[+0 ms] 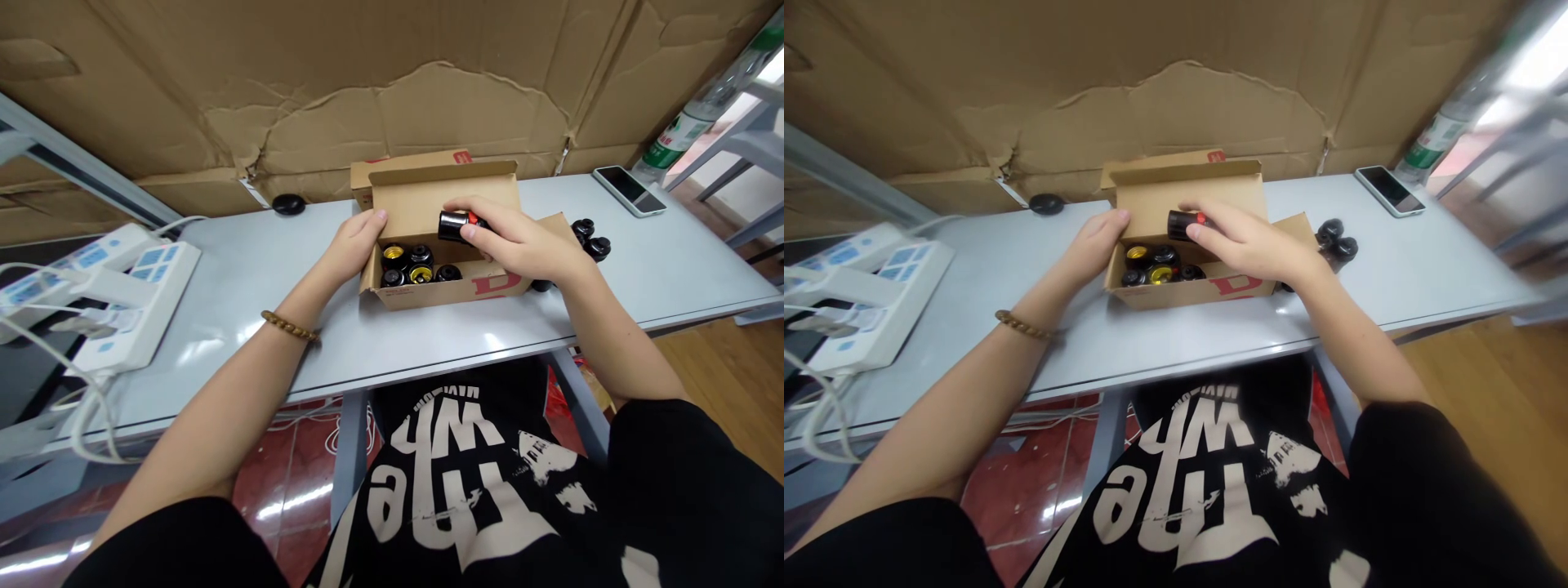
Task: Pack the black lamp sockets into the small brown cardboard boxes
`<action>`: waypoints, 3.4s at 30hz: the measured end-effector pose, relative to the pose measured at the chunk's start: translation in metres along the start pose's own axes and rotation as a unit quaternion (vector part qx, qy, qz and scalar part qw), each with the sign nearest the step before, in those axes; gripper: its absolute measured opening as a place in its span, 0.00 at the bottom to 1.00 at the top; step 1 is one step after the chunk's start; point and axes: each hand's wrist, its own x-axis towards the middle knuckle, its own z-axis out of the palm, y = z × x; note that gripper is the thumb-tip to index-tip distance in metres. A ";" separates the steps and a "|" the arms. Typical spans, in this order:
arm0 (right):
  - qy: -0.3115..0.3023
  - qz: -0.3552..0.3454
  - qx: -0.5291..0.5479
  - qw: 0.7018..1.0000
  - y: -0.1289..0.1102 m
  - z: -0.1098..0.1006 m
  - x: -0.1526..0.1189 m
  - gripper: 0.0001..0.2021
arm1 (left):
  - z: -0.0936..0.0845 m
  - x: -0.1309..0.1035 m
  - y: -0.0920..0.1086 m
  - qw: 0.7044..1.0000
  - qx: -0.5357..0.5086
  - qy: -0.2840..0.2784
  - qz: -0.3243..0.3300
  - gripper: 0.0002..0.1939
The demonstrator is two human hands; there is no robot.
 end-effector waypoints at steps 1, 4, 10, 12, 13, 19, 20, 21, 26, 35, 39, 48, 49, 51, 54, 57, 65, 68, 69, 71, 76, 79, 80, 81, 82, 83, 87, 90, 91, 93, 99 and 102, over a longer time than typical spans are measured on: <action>-0.002 -0.001 -0.003 1.000 0.000 0.001 0.001 0.24 | 0.000 0.000 0.000 1.000 0.002 0.001 0.001 0.32; 0.000 -0.020 -0.019 1.000 0.000 0.003 0.001 0.18 | 0.000 -0.001 0.001 1.000 0.003 0.005 0.005 0.32; -0.029 -0.031 0.006 0.999 0.009 0.008 0.003 0.21 | -0.001 -0.003 0.003 1.000 0.008 0.006 0.002 0.33; -0.033 -0.043 0.005 0.999 0.012 0.010 0.004 0.23 | -0.002 -0.003 0.002 1.000 0.011 0.011 -0.002 0.32; -0.031 -0.047 0.000 0.998 0.014 0.010 0.005 0.25 | -0.002 -0.003 0.002 1.000 0.013 0.012 -0.002 0.32; -0.033 -0.061 -0.026 0.997 0.015 0.010 0.005 0.28 | -0.002 -0.001 -0.003 1.000 0.020 0.005 0.016 0.40; -0.034 -0.062 -0.024 0.997 0.014 0.010 0.005 0.29 | -0.002 -0.001 -0.004 1.000 0.020 0.004 0.018 0.41; -0.033 -0.062 -0.022 0.997 0.014 0.009 0.005 0.30 | -0.002 0.000 -0.005 1.000 0.021 0.005 0.020 0.42; -0.017 -0.074 -0.021 0.997 0.015 0.010 0.004 0.30 | -0.002 0.000 -0.005 0.999 0.022 0.006 0.023 0.42; 0.026 -0.089 -0.030 0.995 0.015 0.009 0.003 0.29 | -0.001 0.002 -0.007 0.999 0.021 0.012 0.026 0.41; 0.057 -0.114 -0.028 0.991 0.015 0.009 0.002 0.30 | -0.002 0.001 -0.005 0.999 0.028 0.007 0.027 0.40; 0.036 -0.107 0.000 0.994 0.017 0.014 0.004 0.34 | -0.002 0.003 -0.007 0.999 0.028 0.010 0.023 0.35; 0.034 -0.104 0.007 0.994 0.017 0.013 0.004 0.35 | -0.002 0.002 -0.007 0.999 0.026 0.012 0.022 0.35; 0.031 -0.100 0.021 0.994 0.016 0.012 0.004 0.33 | -0.002 0.002 -0.007 0.999 0.023 0.014 0.023 0.35; 0.027 -0.096 0.028 0.995 0.015 0.012 0.002 0.30 | -0.002 0.002 -0.007 0.999 0.023 0.014 0.023 0.36; 0.030 -0.096 0.017 0.995 0.016 0.012 0.002 0.30 | -0.002 0.002 -0.007 0.999 0.027 0.014 0.021 0.36; 0.033 -0.098 -0.012 0.995 0.016 0.015 0.004 0.32 | -0.002 0.001 -0.004 0.999 0.034 0.013 0.022 0.36; 0.037 -0.092 -0.026 0.995 0.015 0.015 0.004 0.30 | -0.003 0.000 -0.002 0.999 0.031 0.009 0.017 0.36; 0.042 -0.092 -0.029 0.994 0.015 0.015 0.004 0.30 | -0.003 0.000 -0.001 0.999 0.029 0.008 0.016 0.36; 0.053 -0.095 -0.030 0.994 0.016 0.014 0.004 0.30 | -0.003 0.000 0.000 1.000 0.025 0.007 0.016 0.36; 0.076 -0.096 -0.022 0.992 0.013 0.007 0.000 0.30 | -0.004 -0.001 0.003 0.999 0.038 0.006 0.010 0.31; 0.087 -0.076 -0.008 0.993 0.009 0.003 -0.001 0.30 | -0.005 -0.002 0.004 0.999 0.052 -0.001 -0.005 0.31; 0.087 -0.069 0.002 0.994 0.008 0.002 -0.001 0.30 | -0.005 -0.002 0.004 0.999 0.051 -0.002 -0.007 0.31; 0.083 -0.065 0.016 0.994 0.007 0.002 0.000 0.31 | -0.005 -0.002 0.004 0.999 0.048 -0.002 -0.007 0.30; 0.077 -0.063 0.030 0.995 0.007 0.003 0.000 0.32 | -0.005 -0.002 0.004 0.999 0.044 -0.001 -0.006 0.30; 0.069 -0.060 0.044 0.995 0.007 0.003 0.000 0.34 | -0.005 -0.002 0.004 0.999 0.042 0.000 -0.005 0.30; 0.046 -0.047 0.074 0.995 0.008 0.005 0.000 0.39 | -0.005 -0.001 0.005 0.999 0.048 0.006 -0.008 0.30; 0.042 -0.045 0.085 0.994 0.011 0.004 -0.001 0.38 | -0.005 -0.001 0.006 0.999 0.053 0.000 -0.006 0.30; 0.038 -0.044 0.089 0.994 0.012 0.003 -0.001 0.37 | -0.005 -0.001 0.006 0.999 0.054 -0.002 -0.006 0.30; 0.025 -0.033 0.093 0.995 0.013 0.002 0.000 0.34 | -0.006 -0.001 0.006 0.998 0.055 -0.002 -0.008 0.29; 0.052 -0.036 0.057 0.996 0.015 0.004 0.003 0.32 | -0.006 -0.002 0.007 0.998 0.060 0.002 0.000 0.29; 0.073 -0.057 0.031 0.995 0.016 0.004 0.004 0.34 | -0.006 -0.002 0.007 0.998 0.059 0.000 0.005 0.29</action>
